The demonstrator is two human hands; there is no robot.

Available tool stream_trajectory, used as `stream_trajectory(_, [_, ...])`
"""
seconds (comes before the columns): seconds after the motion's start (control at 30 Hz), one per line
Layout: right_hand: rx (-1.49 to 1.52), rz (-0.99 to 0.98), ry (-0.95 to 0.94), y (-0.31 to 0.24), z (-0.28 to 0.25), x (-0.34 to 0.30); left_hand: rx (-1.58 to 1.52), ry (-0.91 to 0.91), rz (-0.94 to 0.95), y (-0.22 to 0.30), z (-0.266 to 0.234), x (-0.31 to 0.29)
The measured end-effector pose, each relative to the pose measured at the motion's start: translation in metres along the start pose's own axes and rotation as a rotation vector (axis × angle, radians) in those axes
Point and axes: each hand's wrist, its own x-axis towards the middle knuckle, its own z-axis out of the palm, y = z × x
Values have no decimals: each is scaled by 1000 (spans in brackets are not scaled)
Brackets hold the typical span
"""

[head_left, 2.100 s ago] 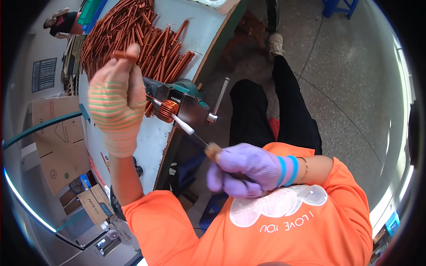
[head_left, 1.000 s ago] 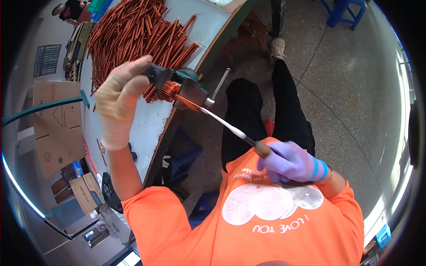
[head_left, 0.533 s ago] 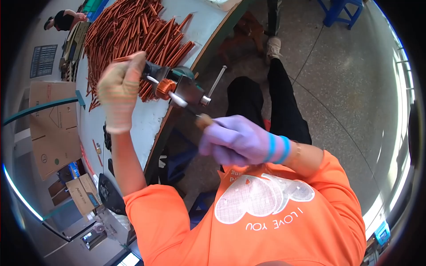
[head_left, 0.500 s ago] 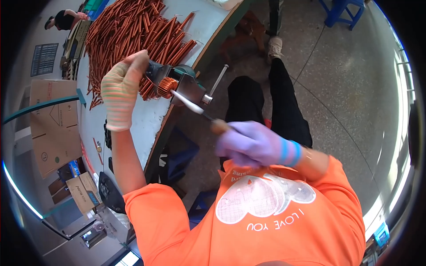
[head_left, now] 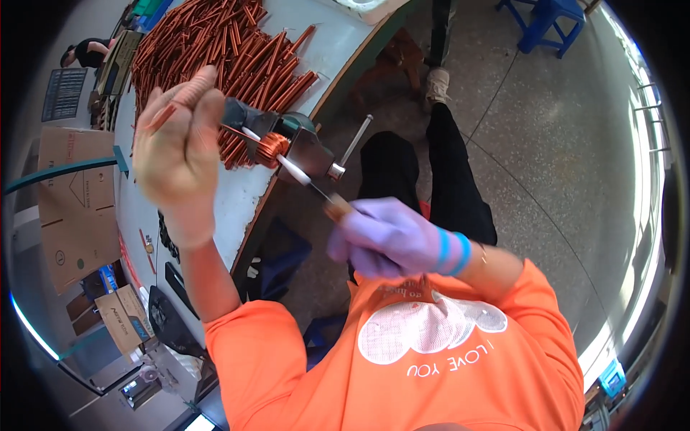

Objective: Assemble metal and plastic components into a cable sub-assembly using a manual winding jig.

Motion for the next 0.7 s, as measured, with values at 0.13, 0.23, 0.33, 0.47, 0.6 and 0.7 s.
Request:
stream_trajectory(0.13, [-195, -98, 130, 25, -25, -26, -359, -218, -1043, 0, 2, -18])
stream_trajectory(0.23, [-341, -60, 215, 48, -30, -76, -858, 24, -774, 12, -9, -18])
stream_trajectory(0.33, [-169, -114, 103, 74, -36, -86, 33, -252, 68, 28, -6, 6])
stream_trajectory(0.47, [3, 43, 47, 23, -15, -27, -250, 57, -68, 7, 13, -8])
stream_trajectory(0.6, [-100, -73, 51, 6, -6, -6, -491, 47, -792, 4, 20, -18])
stream_trajectory(0.7, [-396, -65, 263, 30, -23, -57, -706, 213, -865, 4, 4, -33])
